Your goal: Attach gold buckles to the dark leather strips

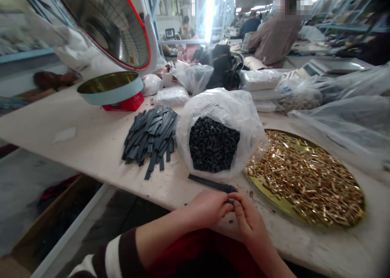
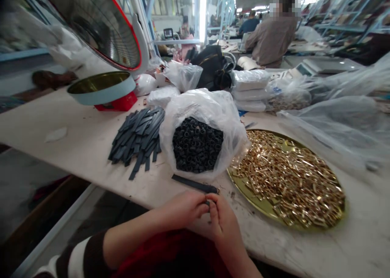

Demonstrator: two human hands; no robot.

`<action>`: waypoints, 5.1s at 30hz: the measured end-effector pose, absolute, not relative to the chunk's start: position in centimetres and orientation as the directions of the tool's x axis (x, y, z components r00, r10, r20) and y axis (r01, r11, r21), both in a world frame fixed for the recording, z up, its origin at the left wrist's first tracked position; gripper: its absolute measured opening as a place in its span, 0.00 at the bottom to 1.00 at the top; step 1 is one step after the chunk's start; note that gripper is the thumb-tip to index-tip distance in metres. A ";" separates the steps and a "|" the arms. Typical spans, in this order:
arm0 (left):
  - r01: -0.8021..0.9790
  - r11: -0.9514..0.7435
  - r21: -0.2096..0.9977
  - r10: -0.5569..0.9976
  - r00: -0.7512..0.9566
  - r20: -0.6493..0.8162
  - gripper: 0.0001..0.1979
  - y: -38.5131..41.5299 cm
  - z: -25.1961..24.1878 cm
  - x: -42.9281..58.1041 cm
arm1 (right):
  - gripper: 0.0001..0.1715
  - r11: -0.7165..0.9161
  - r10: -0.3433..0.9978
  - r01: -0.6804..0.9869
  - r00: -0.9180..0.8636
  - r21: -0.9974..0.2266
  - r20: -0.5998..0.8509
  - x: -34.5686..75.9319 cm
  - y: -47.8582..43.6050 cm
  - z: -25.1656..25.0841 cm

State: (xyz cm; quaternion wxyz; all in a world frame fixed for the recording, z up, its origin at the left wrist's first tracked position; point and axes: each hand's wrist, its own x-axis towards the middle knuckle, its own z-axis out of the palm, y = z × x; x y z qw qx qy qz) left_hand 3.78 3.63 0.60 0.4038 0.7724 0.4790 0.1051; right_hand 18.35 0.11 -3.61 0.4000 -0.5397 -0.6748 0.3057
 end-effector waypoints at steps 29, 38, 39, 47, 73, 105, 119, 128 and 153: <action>0.899 -0.393 -0.195 0.911 0.409 0.053 0.09 6.3 0.5 -11.0 | 0.16 0.492 0.754 0.808 -0.210 -0.323 0.623 18.5 -0.8 -2.3; 0.564 -0.810 0.162 0.568 0.682 0.460 0.14 -2.9 5.3 -1.5 | 0.08 0.499 0.852 0.302 -0.341 -0.812 0.396 13.5 -1.7 -0.4; 0.578 -0.765 0.284 0.634 0.599 0.489 0.15 -2.5 4.8 -1.4 | 0.08 0.426 0.886 0.235 -0.305 -0.874 0.350 13.3 -1.7 -0.3; 0.498 -0.039 0.866 0.923 0.349 -0.160 0.15 2.0 2.2 -1.7 | 0.18 0.200 0.977 0.420 -0.148 -0.885 0.151 17.6 4.6 -0.3; 0.109 0.332 0.937 0.861 0.370 -0.348 0.15 -0.6 1.8 0.9 | 0.22 -0.430 0.903 -0.453 -0.222 -0.781 -0.369 18.4 1.6 -0.5; 0.402 0.144 0.904 0.884 0.358 -0.300 0.16 0.7 0.5 3.4 | 0.07 -0.069 0.985 0.992 0.084 -0.103 0.149 29.5 6.5 -2.1; 0.270 0.130 0.954 0.936 0.284 -0.207 0.13 -0.1 1.5 4.7 | 0.15 -0.173 0.985 0.011 -0.005 -0.985 -0.173 25.0 2.6 0.4; -0.091 0.360 0.929 0.919 0.208 -0.336 0.13 -2.8 1.8 5.8 | 0.14 -0.370 0.925 -0.605 -0.167 -0.705 -0.343 17.7 -3.9 0.2; 0.436 -0.037 0.899 0.847 0.491 -0.203 0.13 -2.4 1.4 2.6 | 0.15 -0.440 0.893 -0.556 -0.187 -0.705 -0.410 17.3 -3.8 -1.3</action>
